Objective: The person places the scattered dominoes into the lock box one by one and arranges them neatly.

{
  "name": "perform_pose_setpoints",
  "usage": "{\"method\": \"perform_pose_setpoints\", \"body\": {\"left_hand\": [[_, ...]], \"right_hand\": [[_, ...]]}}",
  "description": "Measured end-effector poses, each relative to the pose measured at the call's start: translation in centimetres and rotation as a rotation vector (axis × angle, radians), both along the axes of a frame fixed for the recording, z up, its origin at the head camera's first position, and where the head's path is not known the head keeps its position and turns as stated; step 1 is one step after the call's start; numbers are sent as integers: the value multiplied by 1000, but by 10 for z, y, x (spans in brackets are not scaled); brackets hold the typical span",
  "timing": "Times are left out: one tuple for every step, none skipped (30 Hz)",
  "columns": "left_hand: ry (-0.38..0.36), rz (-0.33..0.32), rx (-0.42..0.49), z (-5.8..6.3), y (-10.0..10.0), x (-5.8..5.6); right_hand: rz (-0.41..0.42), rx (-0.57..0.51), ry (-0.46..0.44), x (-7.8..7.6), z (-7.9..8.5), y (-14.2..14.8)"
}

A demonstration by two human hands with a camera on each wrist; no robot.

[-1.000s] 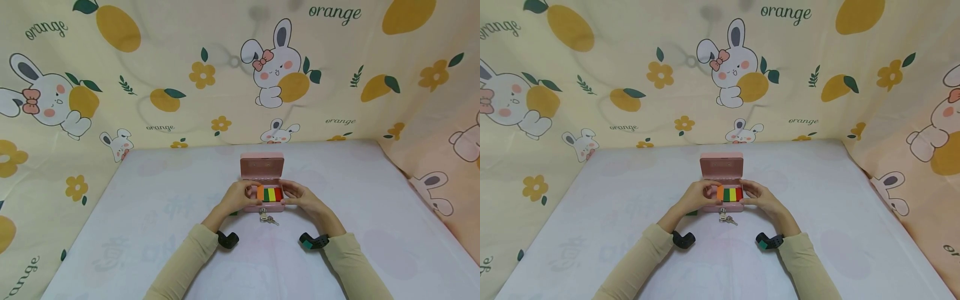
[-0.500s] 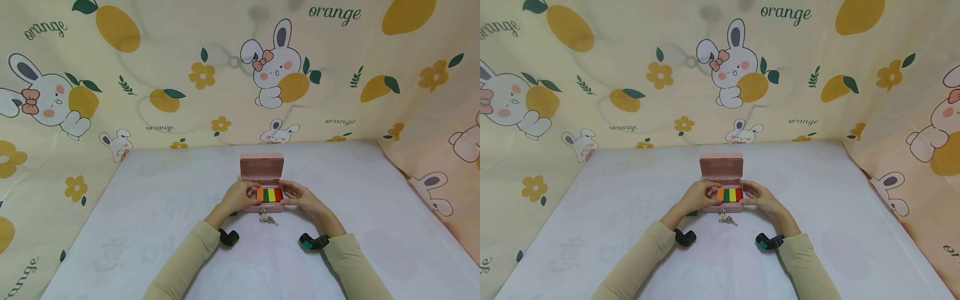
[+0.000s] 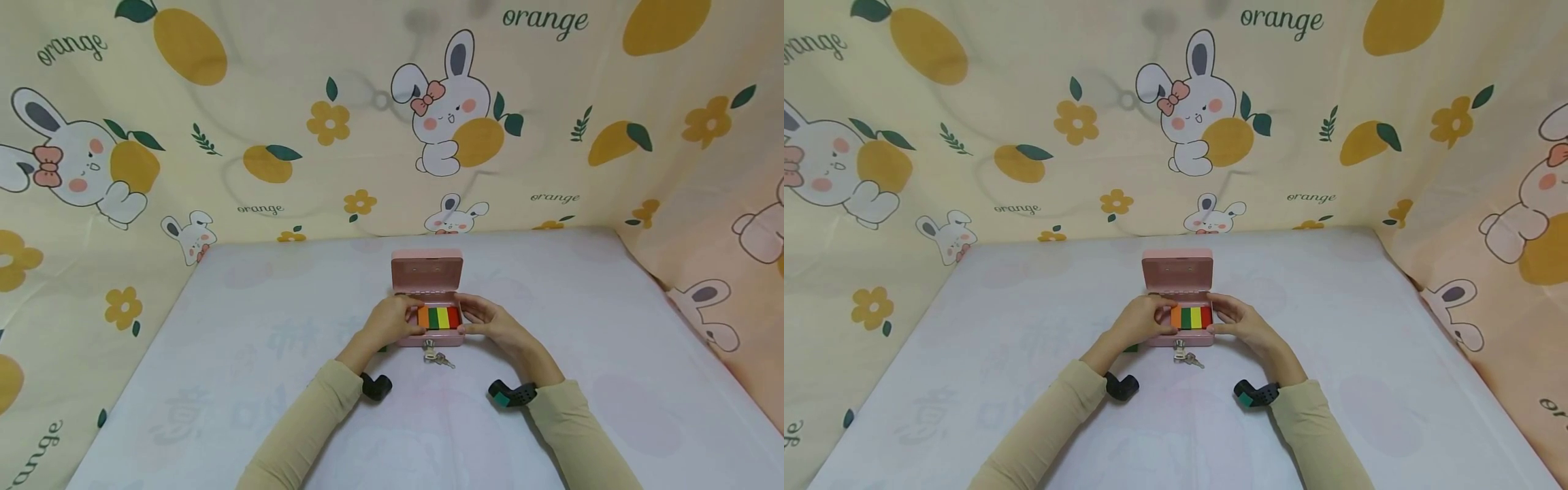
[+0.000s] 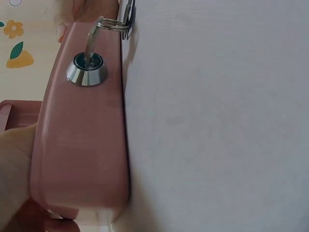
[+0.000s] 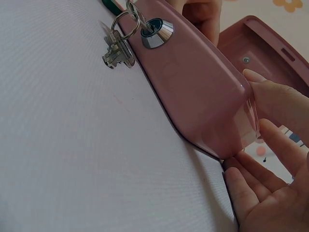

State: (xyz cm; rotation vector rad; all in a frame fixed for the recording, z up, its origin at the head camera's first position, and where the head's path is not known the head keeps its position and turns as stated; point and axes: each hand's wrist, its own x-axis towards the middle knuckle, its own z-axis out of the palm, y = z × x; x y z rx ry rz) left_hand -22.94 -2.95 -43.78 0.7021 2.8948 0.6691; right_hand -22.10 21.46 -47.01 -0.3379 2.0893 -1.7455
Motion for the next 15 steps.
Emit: {"method": "perform_pose_setpoints", "body": {"left_hand": [[2,-3,-5,0,0,0],[3,-5,-10,1,0,0],[6,-7,-16,1,0,0],[13,-10,-25,1,0,0],[19,-12,-34,1,0,1],[23,-14,-40,2,0,1],[27,-16,-47,2,1,1],[30,-17,-55,2,1,1],[28,-16,-61,3,1,1],[27,-17,-66,2,1,1],[22,-15,-69,3,2,1],[16,-13,-72,3,2,1],[14,-12,-78,4,2,1],[11,-9,-82,4,3,1],[7,-7,-84,4,3,1]], "right_hand": [[1,0,0,0,0,0],[0,-1,1,0,0,0],[-6,-3,-6,0,0,0],[-5,-5,-3,0,0,0],[-5,-7,0,0,0,0],[0,-7,11,0,0,1],[-2,-13,7,0,-1,1],[0,-17,13,0,-1,1],[2,-20,18,-1,-1,1],[3,-20,20,-1,-2,1],[4,-21,21,-1,-3,2],[5,-23,22,-1,-4,2],[2,-28,15,-1,-4,2],[0,-28,11,-2,-4,2],[-1,-28,9,-1,-5,2]]}}
